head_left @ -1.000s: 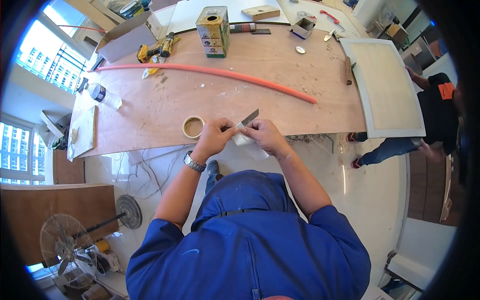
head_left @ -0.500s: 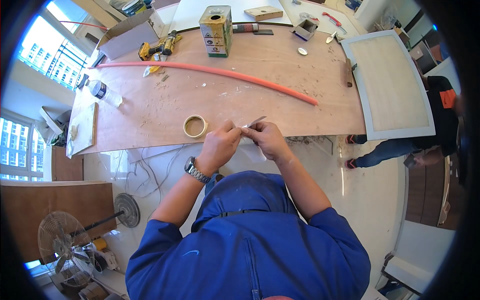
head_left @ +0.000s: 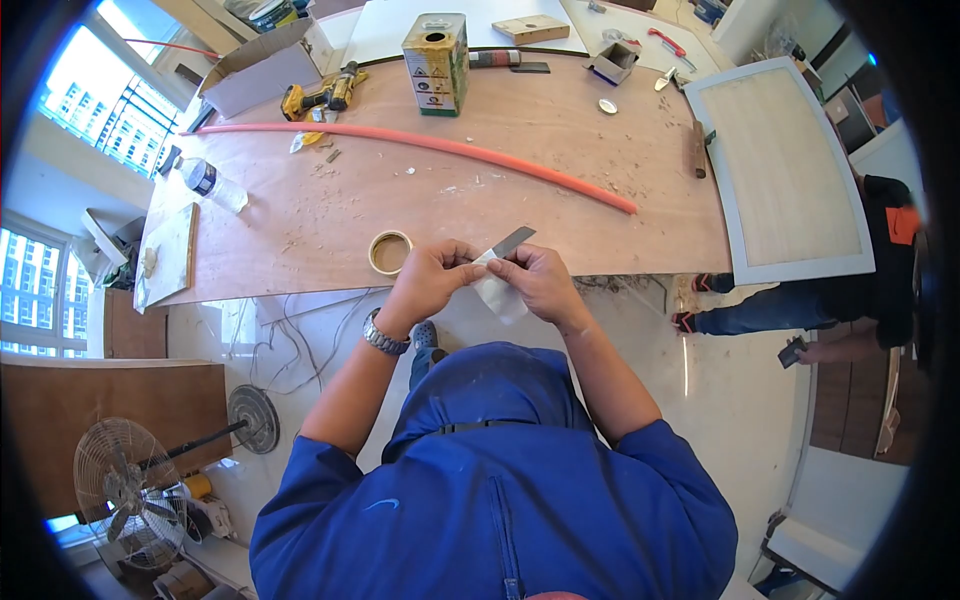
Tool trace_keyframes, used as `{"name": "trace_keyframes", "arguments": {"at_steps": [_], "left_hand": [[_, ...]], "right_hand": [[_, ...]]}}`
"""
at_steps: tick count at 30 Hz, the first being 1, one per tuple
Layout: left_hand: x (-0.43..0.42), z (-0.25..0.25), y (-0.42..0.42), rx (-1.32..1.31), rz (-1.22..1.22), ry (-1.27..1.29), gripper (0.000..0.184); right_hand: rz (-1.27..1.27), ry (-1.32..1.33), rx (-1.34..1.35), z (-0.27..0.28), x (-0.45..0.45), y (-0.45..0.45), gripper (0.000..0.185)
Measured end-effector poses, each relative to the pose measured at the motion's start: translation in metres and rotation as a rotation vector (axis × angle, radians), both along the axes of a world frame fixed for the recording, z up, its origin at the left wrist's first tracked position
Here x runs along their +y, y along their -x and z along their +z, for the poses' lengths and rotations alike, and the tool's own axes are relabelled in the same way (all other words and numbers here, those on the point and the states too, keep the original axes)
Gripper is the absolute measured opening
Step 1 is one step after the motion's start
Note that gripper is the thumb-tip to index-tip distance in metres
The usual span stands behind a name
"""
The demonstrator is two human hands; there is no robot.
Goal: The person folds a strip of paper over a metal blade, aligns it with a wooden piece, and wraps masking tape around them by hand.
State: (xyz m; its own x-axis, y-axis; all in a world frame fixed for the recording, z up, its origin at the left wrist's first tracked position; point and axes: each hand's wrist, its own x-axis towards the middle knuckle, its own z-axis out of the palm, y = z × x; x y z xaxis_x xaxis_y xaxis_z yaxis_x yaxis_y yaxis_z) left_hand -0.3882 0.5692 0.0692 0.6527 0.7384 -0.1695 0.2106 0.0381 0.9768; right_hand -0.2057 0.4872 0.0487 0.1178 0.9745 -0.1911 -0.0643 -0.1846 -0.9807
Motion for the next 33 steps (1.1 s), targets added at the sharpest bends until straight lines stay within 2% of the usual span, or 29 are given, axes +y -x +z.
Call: {"name": "trace_keyframes", "arguments": {"at_steps": [8, 17, 23, 26, 29, 33], "left_hand": [[-0.002, -0.005, -0.001, -0.152, 0.061, 0.246, 0.018], [-0.009, -0.008, -0.004, -0.124, 0.135, 0.219, 0.013], [-0.011, -0.020, -0.007, -0.056, 0.122, -0.022, 0.011], [-0.014, -0.021, -0.008, 0.036, 0.171, -0.224, 0.009], [-0.016, -0.017, -0.013, -0.066, 0.153, -0.525, 0.007], [-0.010, -0.009, -0.015, -0.072, 0.035, -0.677, 0.009]], "right_hand": [[0.009, -0.036, 0.020, -0.008, 0.000, -0.002, 0.019], [0.011, 0.015, 0.026, 0.002, -0.005, -0.001, 0.019], [0.054, 0.101, -0.030, 0.011, -0.005, -0.003, 0.020], [-0.010, 0.164, 0.040, 0.008, -0.002, -0.003, 0.022], [-0.049, 0.126, 0.152, 0.002, 0.000, -0.002, 0.023], [-0.092, 0.103, 0.389, -0.009, 0.003, -0.003, 0.024]]}}
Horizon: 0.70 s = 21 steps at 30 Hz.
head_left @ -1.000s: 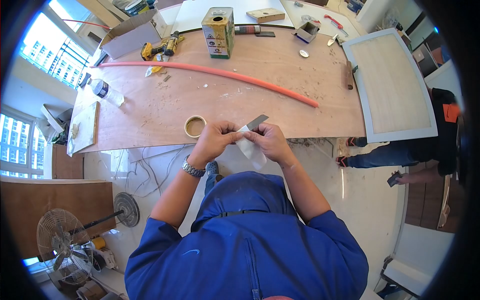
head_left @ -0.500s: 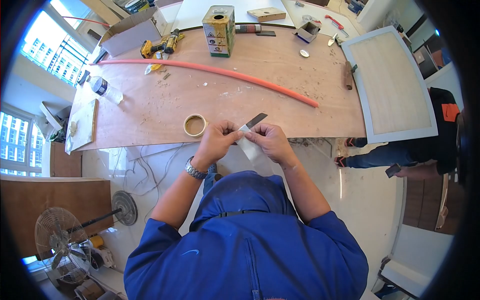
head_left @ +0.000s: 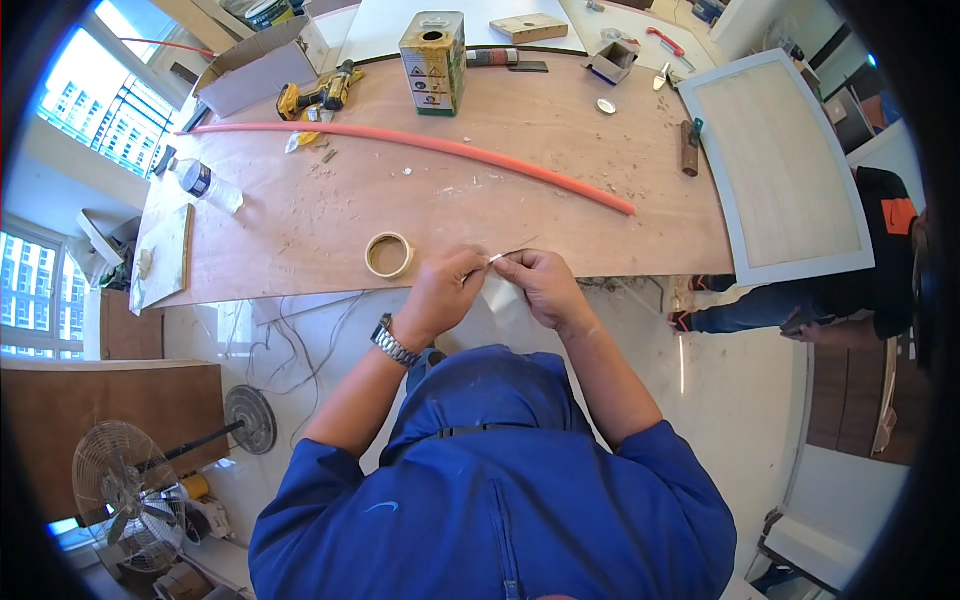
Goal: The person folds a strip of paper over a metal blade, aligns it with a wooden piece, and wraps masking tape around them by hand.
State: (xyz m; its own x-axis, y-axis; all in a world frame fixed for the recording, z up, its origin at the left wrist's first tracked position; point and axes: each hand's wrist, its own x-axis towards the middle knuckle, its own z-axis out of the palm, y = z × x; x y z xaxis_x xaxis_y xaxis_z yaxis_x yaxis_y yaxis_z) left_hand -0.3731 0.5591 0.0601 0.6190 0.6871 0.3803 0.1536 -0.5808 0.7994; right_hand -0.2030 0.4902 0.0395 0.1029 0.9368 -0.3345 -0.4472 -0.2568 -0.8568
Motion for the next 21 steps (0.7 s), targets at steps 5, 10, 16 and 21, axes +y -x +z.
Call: {"name": "trace_keyframes", "arguments": {"at_steps": [5, 10, 16, 21], "left_hand": [[0.003, 0.005, 0.003, 0.067, -0.076, -0.056, 0.018], [0.003, 0.005, 0.004, -0.019, -0.051, 0.529, 0.021], [0.013, 0.012, 0.003, 0.111, -0.052, 0.727, 0.023], [0.018, 0.008, 0.006, 0.153, -0.024, 0.691, 0.020]], "right_hand": [[-0.112, 0.036, 0.150, 0.008, -0.003, 0.006, 0.022], [-0.070, -0.012, -0.034, 0.007, -0.005, -0.004, 0.021], [0.034, -0.066, -0.294, 0.013, -0.006, -0.009, 0.022], [0.163, -0.053, -0.305, 0.020, -0.006, -0.007, 0.026]]}}
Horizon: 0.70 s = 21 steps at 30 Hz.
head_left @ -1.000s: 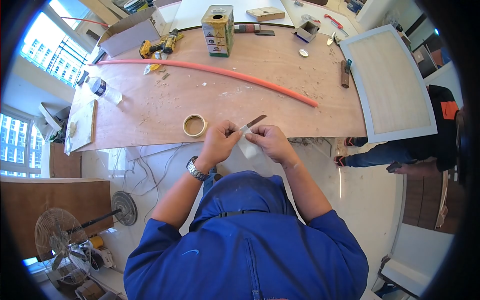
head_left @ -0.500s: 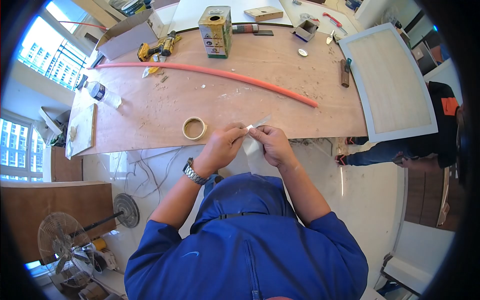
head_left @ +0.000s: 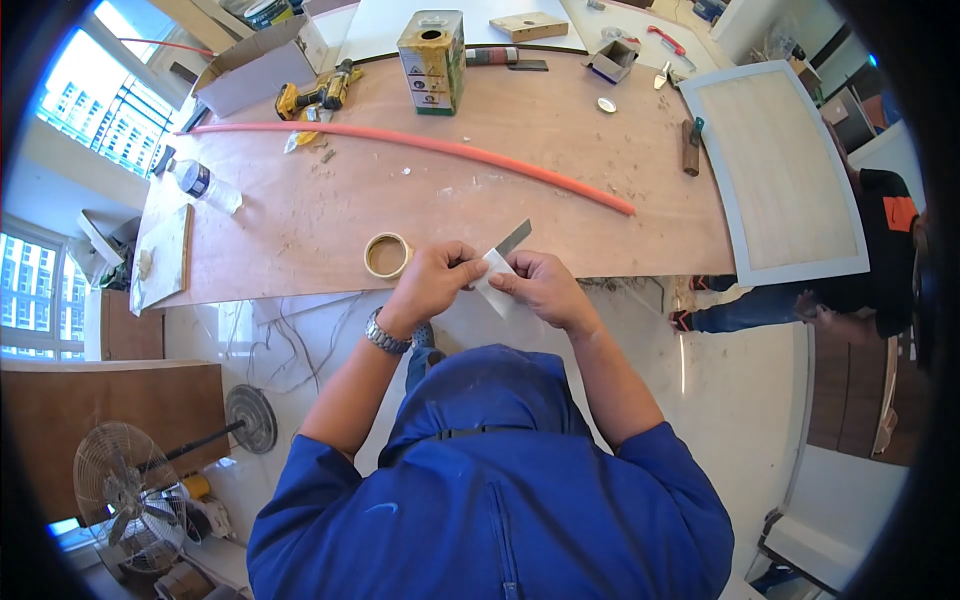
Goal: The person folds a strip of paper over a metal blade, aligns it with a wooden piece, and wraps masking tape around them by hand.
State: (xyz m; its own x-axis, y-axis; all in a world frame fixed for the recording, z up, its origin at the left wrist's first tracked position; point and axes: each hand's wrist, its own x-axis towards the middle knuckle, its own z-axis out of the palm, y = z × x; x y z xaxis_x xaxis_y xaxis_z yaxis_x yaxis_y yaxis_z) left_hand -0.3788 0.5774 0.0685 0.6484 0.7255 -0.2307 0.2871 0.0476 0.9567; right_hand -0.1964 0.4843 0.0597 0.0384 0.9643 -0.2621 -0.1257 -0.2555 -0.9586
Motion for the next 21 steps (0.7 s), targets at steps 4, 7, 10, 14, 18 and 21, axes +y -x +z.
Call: {"name": "trace_keyframes", "arguments": {"at_steps": [4, 7, 10, 14, 18, 21], "left_hand": [[0.003, -0.005, 0.000, -0.038, 0.058, 0.045, 0.018], [0.004, -0.010, 0.001, -0.056, 0.079, 0.036, 0.017], [0.007, -0.009, 0.003, -0.063, 0.075, 0.025, 0.017], [0.007, -0.004, 0.003, -0.072, 0.095, 0.035, 0.016], [0.007, -0.006, 0.005, -0.010, 0.107, -0.126, 0.015], [0.002, -0.006, 0.004, 0.067, 0.123, -0.344, 0.012]], "right_hand": [[0.052, 0.072, -0.109, -0.001, 0.001, -0.008, 0.030], [0.070, 0.072, -0.139, 0.000, 0.001, -0.010, 0.031], [0.090, 0.076, -0.139, -0.006, 0.002, -0.014, 0.030], [0.131, 0.074, -0.103, -0.003, 0.000, -0.014, 0.031], [0.161, 0.105, -0.156, -0.004, -0.002, -0.014, 0.031], [0.147, 0.150, -0.173, 0.004, -0.004, -0.011, 0.030]]}}
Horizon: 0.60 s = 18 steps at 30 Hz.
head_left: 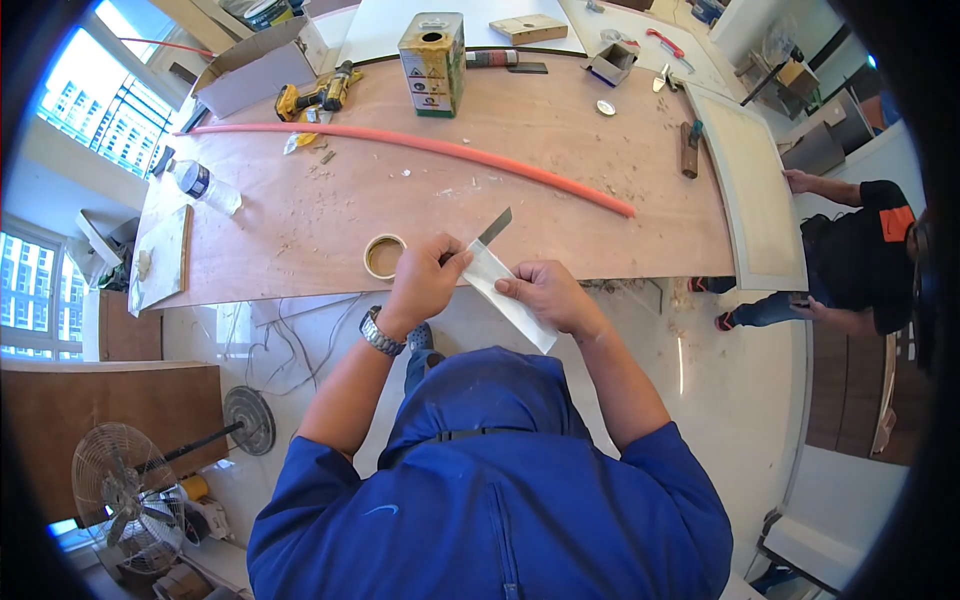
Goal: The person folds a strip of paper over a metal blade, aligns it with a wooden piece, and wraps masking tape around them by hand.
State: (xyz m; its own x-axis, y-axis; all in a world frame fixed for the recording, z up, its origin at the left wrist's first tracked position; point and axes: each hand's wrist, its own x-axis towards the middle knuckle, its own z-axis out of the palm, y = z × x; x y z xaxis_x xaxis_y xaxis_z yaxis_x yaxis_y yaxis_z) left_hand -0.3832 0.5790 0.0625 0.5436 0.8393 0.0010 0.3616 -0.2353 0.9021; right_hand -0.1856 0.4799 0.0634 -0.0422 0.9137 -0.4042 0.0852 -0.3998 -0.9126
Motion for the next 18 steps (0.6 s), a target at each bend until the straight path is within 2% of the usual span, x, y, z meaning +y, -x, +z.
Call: {"name": "trace_keyframes", "arguments": {"at_steps": [2, 5, 8, 11, 14, 18], "left_hand": [[-0.007, 0.001, -0.002, 0.039, 0.024, -0.219, 0.011], [-0.008, -0.009, -0.003, -0.039, 0.010, -0.316, 0.010], [-0.011, -0.014, -0.003, -0.062, 0.014, -0.296, 0.010], [-0.016, -0.012, -0.002, -0.055, 0.012, -0.170, 0.010], [-0.017, -0.010, -0.003, -0.044, 0.019, -0.136, 0.010], [-0.020, -0.001, -0.007, -0.125, -0.012, -0.266, 0.008]], "right_hand": [[-0.051, 0.022, 0.068, 0.004, 0.000, 0.006, 0.029], [-0.123, -0.011, 0.160, 0.002, -0.002, 0.013, 0.028], [-0.103, -0.070, 0.004, 0.003, -0.005, 0.014, 0.026], [-0.119, -0.438, -0.023, -0.018, -0.001, 0.016, 0.024], [-0.171, -0.296, 0.080, -0.019, -0.004, 0.018, 0.023], [-0.239, -0.203, 0.162, -0.011, -0.005, 0.024, 0.022]]}}
